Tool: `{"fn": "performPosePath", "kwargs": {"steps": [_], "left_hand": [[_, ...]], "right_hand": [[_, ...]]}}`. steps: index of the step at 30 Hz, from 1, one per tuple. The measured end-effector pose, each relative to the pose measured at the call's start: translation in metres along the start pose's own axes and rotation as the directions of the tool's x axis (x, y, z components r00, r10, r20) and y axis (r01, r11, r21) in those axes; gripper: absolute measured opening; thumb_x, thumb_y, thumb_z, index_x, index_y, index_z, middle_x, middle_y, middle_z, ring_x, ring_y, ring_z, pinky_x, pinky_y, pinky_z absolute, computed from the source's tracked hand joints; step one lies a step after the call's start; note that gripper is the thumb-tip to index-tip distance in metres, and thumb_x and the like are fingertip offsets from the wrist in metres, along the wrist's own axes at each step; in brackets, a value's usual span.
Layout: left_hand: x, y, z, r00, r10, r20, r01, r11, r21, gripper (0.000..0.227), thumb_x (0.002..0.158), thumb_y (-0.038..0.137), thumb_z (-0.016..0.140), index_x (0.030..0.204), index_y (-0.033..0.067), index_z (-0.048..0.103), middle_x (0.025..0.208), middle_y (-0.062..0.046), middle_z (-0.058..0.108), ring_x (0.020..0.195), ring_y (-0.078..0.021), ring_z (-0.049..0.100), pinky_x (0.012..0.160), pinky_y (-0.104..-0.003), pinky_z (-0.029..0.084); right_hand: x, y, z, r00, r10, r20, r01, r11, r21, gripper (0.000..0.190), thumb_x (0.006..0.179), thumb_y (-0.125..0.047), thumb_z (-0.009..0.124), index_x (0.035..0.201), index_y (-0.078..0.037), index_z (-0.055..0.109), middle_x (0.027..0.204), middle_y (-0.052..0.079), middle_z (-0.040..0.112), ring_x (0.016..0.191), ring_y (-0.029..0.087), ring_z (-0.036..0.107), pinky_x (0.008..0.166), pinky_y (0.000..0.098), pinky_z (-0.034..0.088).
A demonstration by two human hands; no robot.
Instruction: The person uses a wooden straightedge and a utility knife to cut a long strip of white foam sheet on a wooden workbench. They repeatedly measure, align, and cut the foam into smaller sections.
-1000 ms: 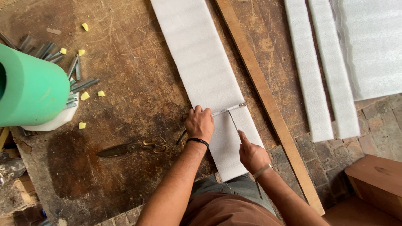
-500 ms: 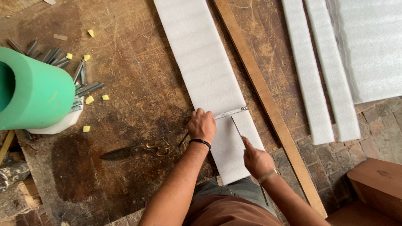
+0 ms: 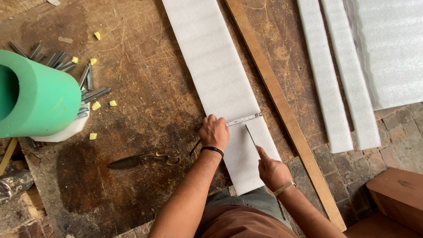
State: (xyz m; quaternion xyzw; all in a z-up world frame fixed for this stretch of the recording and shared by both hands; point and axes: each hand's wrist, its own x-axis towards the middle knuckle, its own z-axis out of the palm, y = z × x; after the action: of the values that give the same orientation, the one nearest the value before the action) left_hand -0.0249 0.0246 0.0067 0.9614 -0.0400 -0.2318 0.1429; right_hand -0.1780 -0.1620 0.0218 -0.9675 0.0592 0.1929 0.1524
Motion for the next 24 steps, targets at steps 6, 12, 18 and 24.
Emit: {"fn": "performPosePath", "kwargs": {"steps": [6, 12, 18, 24], "left_hand": [[-0.002, 0.003, 0.005, 1.000, 0.009, -0.015, -0.009, 1.000, 0.006, 0.017, 0.094, 0.026, 0.071, 0.105, 0.0131, 0.072, 0.116, -0.008, 0.064, 0.104, -0.0209, 0.062, 0.070, -0.030, 0.063], [0.002, -0.001, 0.004, 1.000, 0.006, 0.007, -0.006, 1.000, 0.003, 0.018, 0.094, 0.028, 0.071, 0.106, 0.0134, 0.073, 0.116, -0.008, 0.064, 0.104, -0.0214, 0.062, 0.070, -0.031, 0.063], [0.005, -0.001, -0.004, 0.998, 0.011, 0.055, -0.012, 1.000, 0.018, 0.020, 0.096, 0.029, 0.069, 0.107, 0.0127, 0.073, 0.114, -0.009, 0.064, 0.103, -0.0218, 0.063, 0.069, -0.031, 0.064], [0.010, -0.003, -0.026, 0.995, 0.014, 0.103, -0.005, 0.997, -0.082, 0.014, 0.095, 0.026, 0.069, 0.098, 0.0147, 0.078, 0.108, -0.011, 0.072, 0.096, -0.0265, 0.070, 0.074, -0.038, 0.062]], "right_hand": [[-0.006, 0.002, -0.002, 0.998, 0.060, 0.019, -0.061, 0.998, 0.031, 0.051, 0.101, -0.023, 0.050, 0.152, -0.024, 0.045, 0.047, 0.005, 0.059, 0.037, 0.020, 0.057, 0.038, 0.0376, 0.051], [0.000, 0.006, 0.003, 0.999, 0.044, 0.031, -0.046, 0.998, 0.047, 0.049, 0.102, -0.023, 0.049, 0.152, -0.026, 0.045, 0.048, 0.004, 0.059, 0.037, 0.017, 0.058, 0.038, 0.0314, 0.053], [-0.019, 0.006, -0.006, 0.984, 0.101, 0.147, -0.114, 0.990, 0.085, 0.046, 0.101, -0.023, 0.053, 0.147, -0.018, 0.050, 0.058, 0.004, 0.068, 0.046, 0.016, 0.064, 0.043, 0.0336, 0.056], [0.014, 0.005, -0.029, 0.949, 0.293, 0.112, -0.275, 0.608, 0.745, 0.028, 0.091, 0.001, 0.052, 0.118, -0.003, 0.047, 0.094, 0.008, 0.077, 0.065, 0.019, 0.077, 0.056, 0.0320, 0.064]]}}
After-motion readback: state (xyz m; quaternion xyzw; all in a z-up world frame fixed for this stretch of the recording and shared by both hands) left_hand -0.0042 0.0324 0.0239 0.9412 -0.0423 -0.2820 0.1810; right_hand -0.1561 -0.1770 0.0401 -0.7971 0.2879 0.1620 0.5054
